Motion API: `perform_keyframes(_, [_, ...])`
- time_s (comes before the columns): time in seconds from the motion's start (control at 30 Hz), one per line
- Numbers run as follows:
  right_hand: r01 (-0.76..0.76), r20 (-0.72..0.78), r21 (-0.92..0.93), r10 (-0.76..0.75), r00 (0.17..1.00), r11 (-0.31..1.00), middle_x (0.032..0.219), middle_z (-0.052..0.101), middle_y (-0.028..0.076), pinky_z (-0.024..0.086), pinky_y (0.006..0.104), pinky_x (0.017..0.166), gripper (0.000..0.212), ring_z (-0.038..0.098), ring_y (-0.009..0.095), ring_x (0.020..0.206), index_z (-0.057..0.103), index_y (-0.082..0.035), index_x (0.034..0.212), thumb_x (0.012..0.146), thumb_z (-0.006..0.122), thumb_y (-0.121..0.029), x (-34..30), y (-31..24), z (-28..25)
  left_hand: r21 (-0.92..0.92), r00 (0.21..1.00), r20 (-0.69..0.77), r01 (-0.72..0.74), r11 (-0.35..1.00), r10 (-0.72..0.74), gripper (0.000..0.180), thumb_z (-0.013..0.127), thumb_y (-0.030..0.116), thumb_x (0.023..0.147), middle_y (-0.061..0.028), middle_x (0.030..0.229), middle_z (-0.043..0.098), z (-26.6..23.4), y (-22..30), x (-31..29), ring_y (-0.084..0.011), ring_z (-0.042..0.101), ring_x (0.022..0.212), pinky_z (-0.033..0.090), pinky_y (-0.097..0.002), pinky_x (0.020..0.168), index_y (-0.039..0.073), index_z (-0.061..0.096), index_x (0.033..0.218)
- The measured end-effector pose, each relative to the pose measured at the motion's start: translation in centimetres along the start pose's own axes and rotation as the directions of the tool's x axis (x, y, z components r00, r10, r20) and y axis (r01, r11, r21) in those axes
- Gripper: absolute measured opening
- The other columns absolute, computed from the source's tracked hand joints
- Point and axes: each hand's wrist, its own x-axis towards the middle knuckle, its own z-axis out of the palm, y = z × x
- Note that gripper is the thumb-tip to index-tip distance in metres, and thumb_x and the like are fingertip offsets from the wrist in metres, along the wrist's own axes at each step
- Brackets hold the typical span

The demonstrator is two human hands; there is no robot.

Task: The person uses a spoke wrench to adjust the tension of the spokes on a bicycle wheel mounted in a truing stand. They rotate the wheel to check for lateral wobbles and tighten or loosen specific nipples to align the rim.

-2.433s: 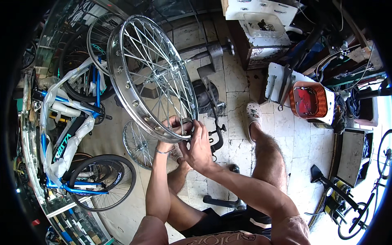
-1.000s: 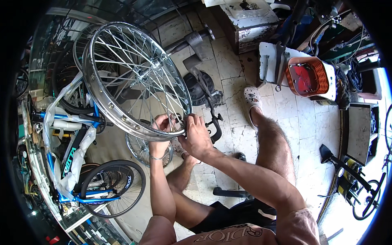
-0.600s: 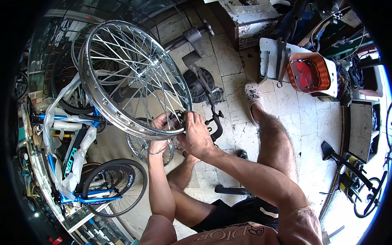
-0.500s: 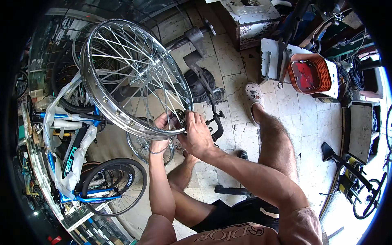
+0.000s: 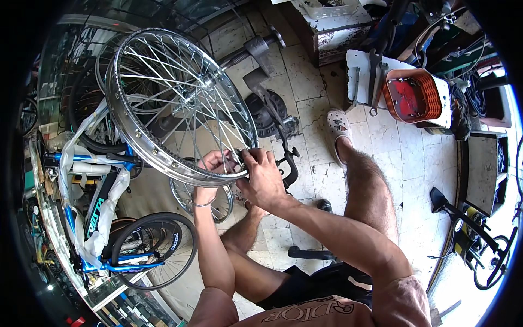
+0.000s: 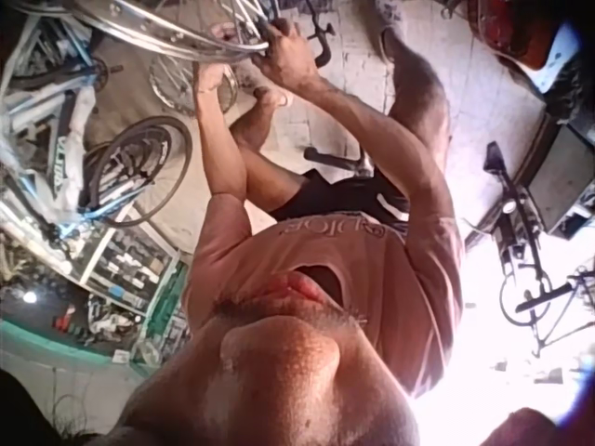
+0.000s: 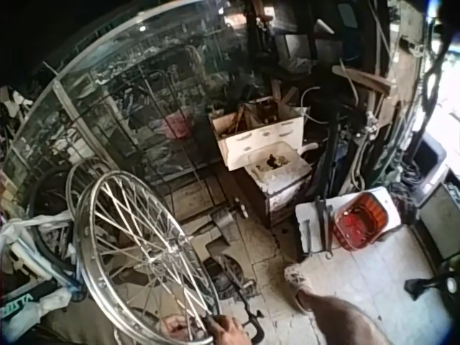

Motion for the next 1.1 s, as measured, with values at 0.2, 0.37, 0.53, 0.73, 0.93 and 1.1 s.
perform_keyframes(0.2, [-0.007,-0.075,0.173,0.020,0.997,0.985,0.123,0.049,0.025,0.042,0.0468,0.100,0.070,0.047,0.041,0.114,0.045,0.006,0.130,0.070,0.075,-0.013,-0.2,-0.4,-0.1,0.087,0.963,-0.159,-0.204,0.975,0.216,0.025,0.070,0.016,0.090,-0.0041,0.096,0.067,4.6,-0.2,1.7,-0.0093,0.062,0.086,0.049,-0.0237,0.076,0.003,0.062,0.110])
perform_keyframes(0.37, [0.109,-0.061,0.040,-0.107,0.992,0.993,0.120,0.048,0.024,0.042,0.0471,0.099,0.067,0.047,0.041,0.113,0.047,0.006,0.129,0.073,0.076,-0.017,-0.3,0.3,0.1,-0.548,0.982,0.144,0.183,0.816,-0.124,0.029,0.055,0.018,0.099,-0.0098,0.110,0.068,3.0,1.6,1.6,-0.0145,0.063,0.099,0.049,-0.0267,0.092,-0.002,0.062,0.119])
perform_keyframes(0.53, [0.080,-0.005,-0.025,-0.081,0.997,0.996,0.120,0.047,0.024,0.042,0.0461,0.099,0.075,0.047,0.040,0.113,0.044,0.007,0.130,0.071,0.080,-0.022,0.0,0.0,-0.7,-0.092,0.993,-0.050,0.100,0.991,-0.105,0.032,0.061,0.013,0.096,-0.0059,0.099,0.070,1.5,2.1,-0.2,-0.0111,0.065,0.086,0.053,-0.0231,0.077,-0.004,0.061,0.122])
perform_keyframes(0.73, [0.040,-0.018,0.039,-0.039,0.999,0.998,0.118,0.047,0.025,0.041,0.0477,0.099,0.081,0.047,0.041,0.111,0.035,0.007,0.134,0.071,0.078,-0.019,-0.3,-0.6,-0.4,-0.063,0.988,-0.154,-0.009,0.998,-0.001,0.026,0.071,0.005,0.088,-0.0055,0.088,0.069,1.4,1.5,-0.6,-0.0096,0.065,0.077,0.053,-0.0223,0.069,-0.003,0.062,0.111])
perform_keyframes(0.93, [0.085,-0.057,0.068,-0.081,0.995,0.994,0.119,0.048,0.025,0.041,0.0478,0.099,0.071,0.047,0.041,0.111,0.041,0.009,0.129,0.072,0.075,-0.019,-0.6,-0.5,0.0,-0.138,0.966,-0.244,-0.125,0.983,0.089,0.031,0.059,0.033,0.098,-0.0029,0.094,0.067,5.9,0.5,1.6,-0.0088,0.058,0.080,0.045,-0.0230,0.068,0.004,0.065,0.106])
perform_keyframes(1.1, [0.131,-0.032,-0.004,-0.131,0.991,0.991,0.124,0.046,0.026,0.043,0.0483,0.100,0.080,0.047,0.043,0.115,0.038,0.008,0.134,0.071,0.077,-0.023,-0.5,-0.1,-0.4,-0.211,0.993,0.019,0.120,0.970,-0.118,0.043,0.050,0.036,0.102,-0.0062,0.105,0.069,1.0,1.2,0.5,-0.0105,0.063,0.085,0.051,-0.0247,0.076,-0.002,0.063,0.119])
